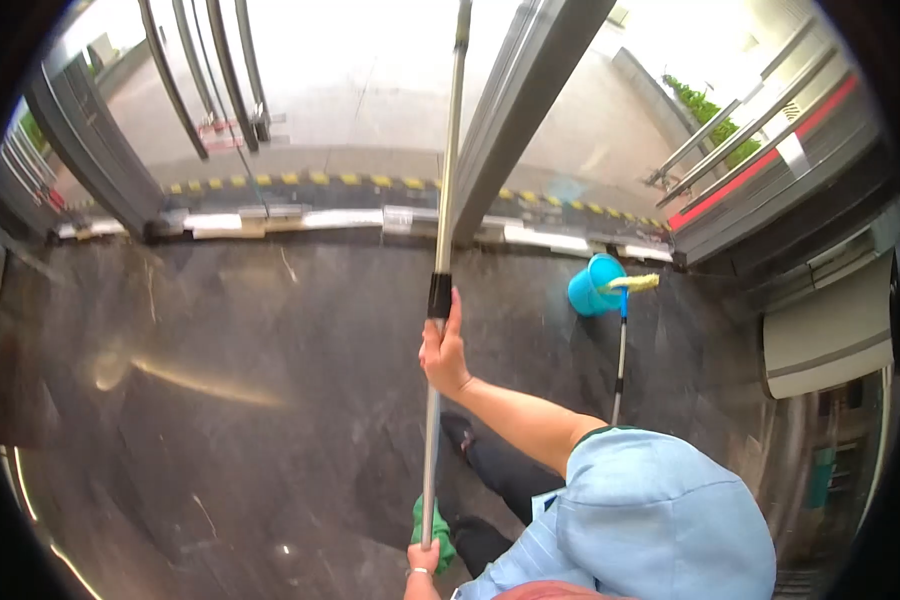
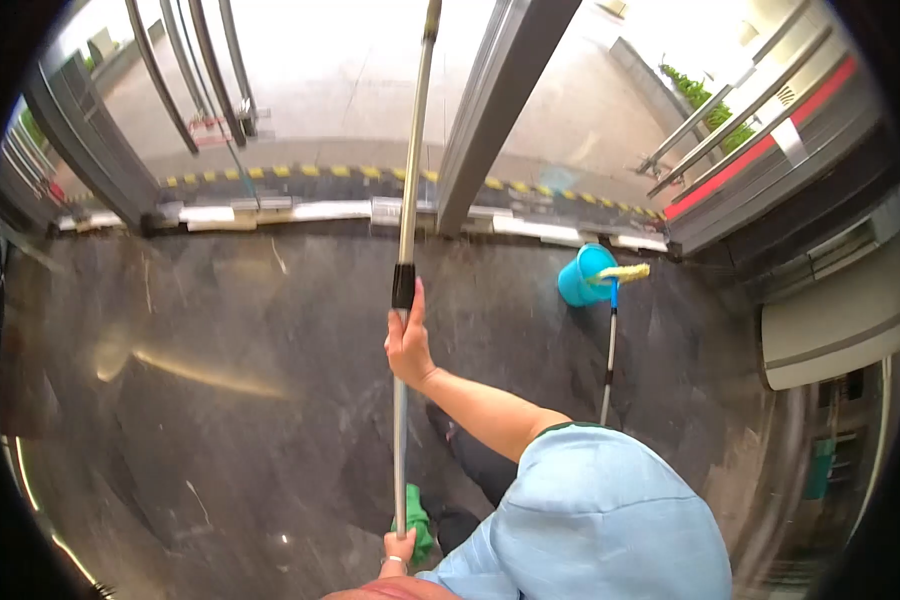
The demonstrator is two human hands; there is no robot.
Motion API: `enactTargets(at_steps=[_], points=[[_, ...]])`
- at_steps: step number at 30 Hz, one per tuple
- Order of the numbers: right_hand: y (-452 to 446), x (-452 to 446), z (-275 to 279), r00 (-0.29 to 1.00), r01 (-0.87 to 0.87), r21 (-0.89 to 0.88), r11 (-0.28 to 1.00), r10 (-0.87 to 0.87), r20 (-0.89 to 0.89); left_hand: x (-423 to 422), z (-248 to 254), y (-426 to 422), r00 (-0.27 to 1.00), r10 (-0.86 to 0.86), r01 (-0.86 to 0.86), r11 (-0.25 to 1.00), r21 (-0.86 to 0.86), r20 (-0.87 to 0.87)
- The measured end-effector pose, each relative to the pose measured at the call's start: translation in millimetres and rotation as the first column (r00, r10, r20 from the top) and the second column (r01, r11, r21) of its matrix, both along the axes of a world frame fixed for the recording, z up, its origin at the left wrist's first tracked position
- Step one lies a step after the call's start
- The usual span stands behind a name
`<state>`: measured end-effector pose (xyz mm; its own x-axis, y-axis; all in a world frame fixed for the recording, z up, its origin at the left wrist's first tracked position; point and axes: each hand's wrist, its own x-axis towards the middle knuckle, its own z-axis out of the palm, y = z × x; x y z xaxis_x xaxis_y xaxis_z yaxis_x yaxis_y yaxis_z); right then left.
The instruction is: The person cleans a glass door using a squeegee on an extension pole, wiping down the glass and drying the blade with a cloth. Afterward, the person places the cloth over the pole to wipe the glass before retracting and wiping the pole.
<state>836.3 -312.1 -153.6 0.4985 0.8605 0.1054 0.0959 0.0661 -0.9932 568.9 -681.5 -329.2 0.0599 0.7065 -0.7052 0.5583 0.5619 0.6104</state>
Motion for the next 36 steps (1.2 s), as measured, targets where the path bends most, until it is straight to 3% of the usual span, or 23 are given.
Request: enactTargets(at_steps=[1,2,4,5,6,8,11,13,16,20,24,28,29,30,32,34,36], points=[[-28,-12,-44,1.000,-0.006,-0.050,0.999,0.005,-0.012,-22,7,-45,0.998,0.011,-0.017,0.995,-0.093,-0.065],[-53,-17,-103,1.000,0.027,-0.284,0.958,-0.030,-0.007,-37,20,-85,0.991,0.026,-0.050,0.982,-0.180,-0.133],[-75,-28,-217,0.997,0.064,-0.635,0.770,-0.019,0.078,-33,54,-142,0.899,-0.048,-0.005,0.993,-0.120,-0.435],[-82,-42,-221,0.958,-0.176,-0.617,0.767,-0.013,-0.288,3,116,-132,0.661,0.012,-0.128,0.987,-0.097,-0.751],[-93,-57,-214,0.792,-0.376,-0.526,0.763,-0.031,-0.610,-6,126,-147,0.645,0.005,-0.148,0.982,-0.119,-0.764],[-109,-112,-156,0.829,-0.361,-0.636,0.682,-0.078,-0.554,-16,144,-159,0.701,0.003,-0.138,0.982,-0.131,-0.713],[-134,-162,-88,0.814,-0.472,-0.534,0.702,0.115,-0.569,-27,142,-120,0.785,0.105,-0.129,0.992,0.004,-0.611],[-138,-173,-24,0.763,-0.536,-0.486,0.690,0.150,-0.628,-32,142,-88,0.835,0.167,-0.126,0.985,0.114,-0.525],[-128,-176,70,0.728,-0.529,-0.296,0.795,0.247,-0.640,-46,147,-38,0.891,0.226,-0.118,0.953,0.279,-0.394],[-87,-166,198,0.731,-0.511,0.006,0.859,0.439,-0.522,-65,161,41,0.949,0.209,-0.076,0.878,0.473,-0.237],[-25,-150,323,0.826,-0.494,0.311,0.812,0.550,-0.125,-76,172,119,0.986,0.110,-0.014,0.797,0.604,-0.123],[56,-127,428,0.811,-0.543,0.532,0.649,0.570,0.132,-70,182,200,0.999,-0.033,0.051,0.726,0.686,-0.039],[68,-125,455,0.834,-0.516,0.547,0.659,0.533,0.145,-68,186,223,0.997,-0.067,0.067,0.708,0.703,-0.028],[78,-124,472,0.835,-0.510,0.573,0.641,0.529,0.152,-60,205,252,0.997,-0.065,0.074,0.686,0.724,-0.041],[100,-119,497,0.828,-0.518,0.562,0.644,0.543,0.141,-30,284,304,0.971,0.024,-0.195,0.665,0.721,0.240],[117,-129,483,0.833,-0.509,0.618,0.599,0.524,0.179,-14,371,359,0.953,-0.037,-0.241,0.511,0.825,0.301],[120,-145,456,0.755,-0.585,0.555,0.591,0.646,0.107,-8,437,410,0.784,-0.083,-0.483,0.540,0.689,0.615]])
